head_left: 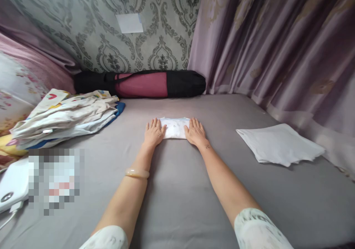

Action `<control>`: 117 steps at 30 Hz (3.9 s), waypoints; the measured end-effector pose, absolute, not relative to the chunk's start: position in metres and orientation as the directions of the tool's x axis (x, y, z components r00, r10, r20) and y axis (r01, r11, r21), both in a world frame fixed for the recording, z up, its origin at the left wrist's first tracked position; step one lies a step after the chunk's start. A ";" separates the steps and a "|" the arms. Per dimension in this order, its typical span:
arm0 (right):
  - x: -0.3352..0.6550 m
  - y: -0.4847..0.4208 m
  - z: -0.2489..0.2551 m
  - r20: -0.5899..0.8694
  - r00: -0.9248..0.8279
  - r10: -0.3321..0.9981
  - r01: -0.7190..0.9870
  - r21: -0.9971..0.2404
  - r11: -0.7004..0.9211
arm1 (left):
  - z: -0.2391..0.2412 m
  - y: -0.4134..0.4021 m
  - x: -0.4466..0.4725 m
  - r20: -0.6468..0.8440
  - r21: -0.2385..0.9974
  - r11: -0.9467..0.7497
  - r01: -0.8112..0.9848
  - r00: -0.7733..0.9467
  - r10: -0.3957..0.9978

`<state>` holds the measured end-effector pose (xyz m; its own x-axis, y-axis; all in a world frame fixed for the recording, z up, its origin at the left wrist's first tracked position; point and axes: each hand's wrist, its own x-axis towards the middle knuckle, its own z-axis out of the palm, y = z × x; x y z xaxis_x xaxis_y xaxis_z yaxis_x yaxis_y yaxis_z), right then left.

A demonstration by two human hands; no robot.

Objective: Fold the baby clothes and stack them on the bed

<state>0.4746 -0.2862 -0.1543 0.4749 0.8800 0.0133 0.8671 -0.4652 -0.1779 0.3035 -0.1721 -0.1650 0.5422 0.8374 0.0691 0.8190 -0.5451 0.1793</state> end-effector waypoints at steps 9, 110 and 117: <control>0.475 -0.286 -0.154 0.016 0.482 0.876 0.864 -0.173 -0.472 | -0.163 -0.172 0.303 0.065 0.167 -0.548 0.819 0.546 0.835; 0.353 -0.197 -0.148 -0.003 0.097 0.995 0.973 -0.209 -0.095 | -0.161 -0.131 0.278 0.225 0.892 -0.230 0.390 0.058 0.973; 0.369 -0.207 -0.131 0.042 0.123 0.992 0.957 -0.268 -0.107 | -0.155 -0.136 0.283 0.329 0.852 -0.338 0.399 0.094 0.940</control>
<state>0.3690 -0.2075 -0.1308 0.1229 0.9915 0.0424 0.9575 -0.1072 -0.2679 0.2830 -0.1357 -0.1548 0.0944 0.9397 0.3288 0.3995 -0.3383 0.8520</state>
